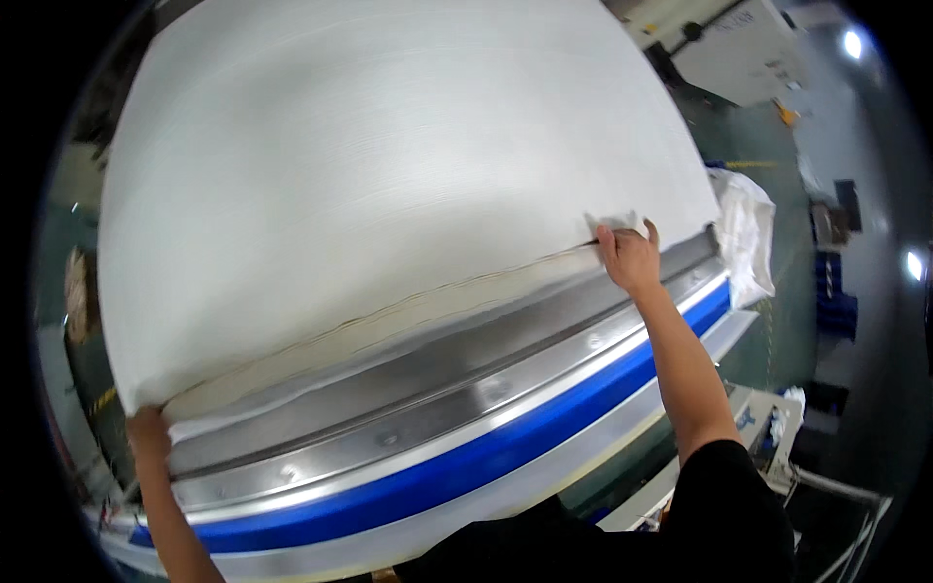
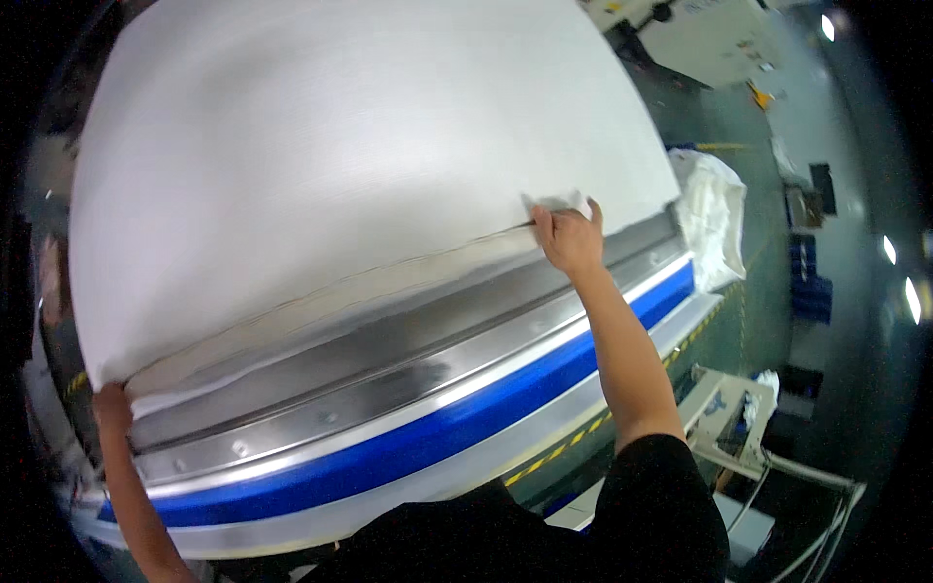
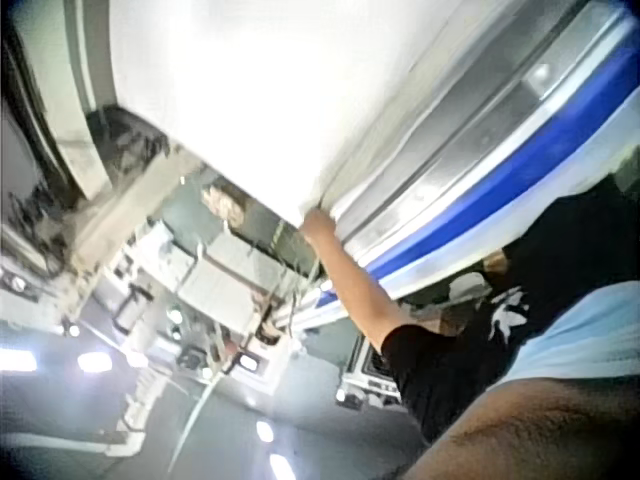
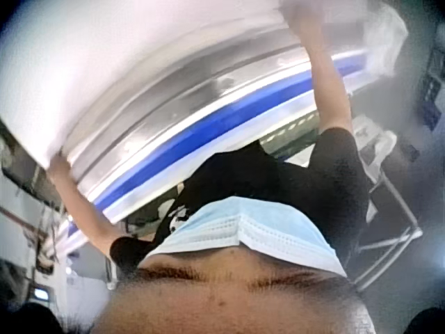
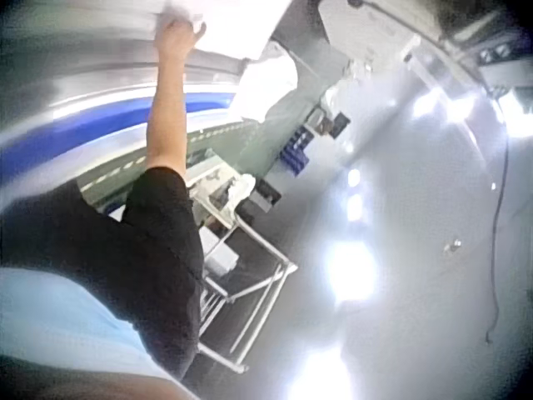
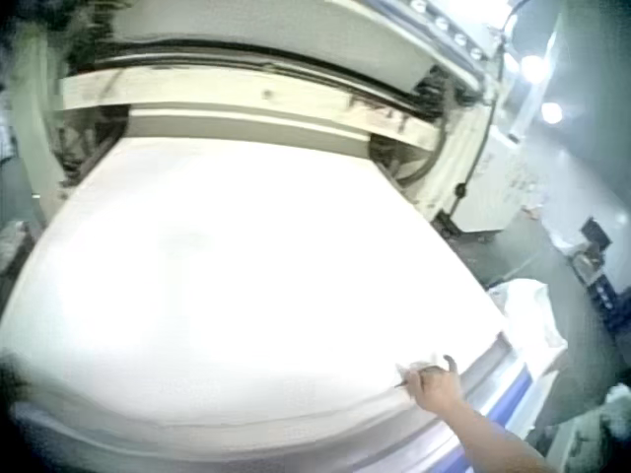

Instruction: The person repeatedly folds the edge of a large white sheet and places it onto a curved metal conveyor. The sheet is handled one at a time and aligned along the machine's edge throughout the clip.

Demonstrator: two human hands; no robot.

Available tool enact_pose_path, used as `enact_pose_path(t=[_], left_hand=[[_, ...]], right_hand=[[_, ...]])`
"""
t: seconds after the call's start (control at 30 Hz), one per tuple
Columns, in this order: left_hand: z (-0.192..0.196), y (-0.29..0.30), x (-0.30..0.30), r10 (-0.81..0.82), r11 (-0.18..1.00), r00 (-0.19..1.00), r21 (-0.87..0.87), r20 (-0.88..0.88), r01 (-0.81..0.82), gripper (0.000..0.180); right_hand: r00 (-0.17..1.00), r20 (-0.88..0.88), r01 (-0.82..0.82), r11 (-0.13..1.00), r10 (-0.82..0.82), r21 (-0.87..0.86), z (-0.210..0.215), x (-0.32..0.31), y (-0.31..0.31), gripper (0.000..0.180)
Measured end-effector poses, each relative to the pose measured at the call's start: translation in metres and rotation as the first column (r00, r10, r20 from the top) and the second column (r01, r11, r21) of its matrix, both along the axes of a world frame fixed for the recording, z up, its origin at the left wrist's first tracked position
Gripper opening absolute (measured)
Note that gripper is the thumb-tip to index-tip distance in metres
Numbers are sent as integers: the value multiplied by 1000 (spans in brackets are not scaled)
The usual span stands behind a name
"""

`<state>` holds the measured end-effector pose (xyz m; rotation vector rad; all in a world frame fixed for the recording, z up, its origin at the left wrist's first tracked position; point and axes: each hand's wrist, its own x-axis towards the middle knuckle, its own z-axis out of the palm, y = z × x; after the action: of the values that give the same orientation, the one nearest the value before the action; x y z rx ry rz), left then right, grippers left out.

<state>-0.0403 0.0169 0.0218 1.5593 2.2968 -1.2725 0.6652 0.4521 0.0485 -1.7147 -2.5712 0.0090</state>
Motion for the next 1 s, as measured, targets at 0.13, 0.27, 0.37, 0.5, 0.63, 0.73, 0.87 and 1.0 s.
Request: enact_pose_path(t=[0.13,0.27,0.37,0.5,0.63,0.73,0.87,1.0], left_hand=[[-21,-26,-34,10,987,998,160,-64,0,17],[-24,-30,-39,251,921,963,282,94,-267,13],[-19,-28,-37,94,987,993,136,-66,-84,19],[-19,-36,-46,313,904,944,271,102,-329,18],[-18,-39,-53,301,954,953,14,21,-301,21],[0,-28,-29,353,935,935,32,-26,-352,22],[47,4,25,210,975,977,83,-27,-207,33],[94,22,42,345,938,934,62,-91,-341,38]], right_hand=[[993,117,21,1000,-20,-11,-8,89,59,54],[934,351,106,989,-62,-106,-4,174,116,65],[805,583,293,927,-107,-234,7,223,158,65],[807,590,225,912,23,-342,8,266,179,40],[748,660,88,975,69,-202,-4,273,174,25],[790,613,142,976,-11,-165,3,265,166,26],[843,537,69,985,29,-160,45,263,160,38],[866,498,138,976,-38,-166,91,280,165,39]])
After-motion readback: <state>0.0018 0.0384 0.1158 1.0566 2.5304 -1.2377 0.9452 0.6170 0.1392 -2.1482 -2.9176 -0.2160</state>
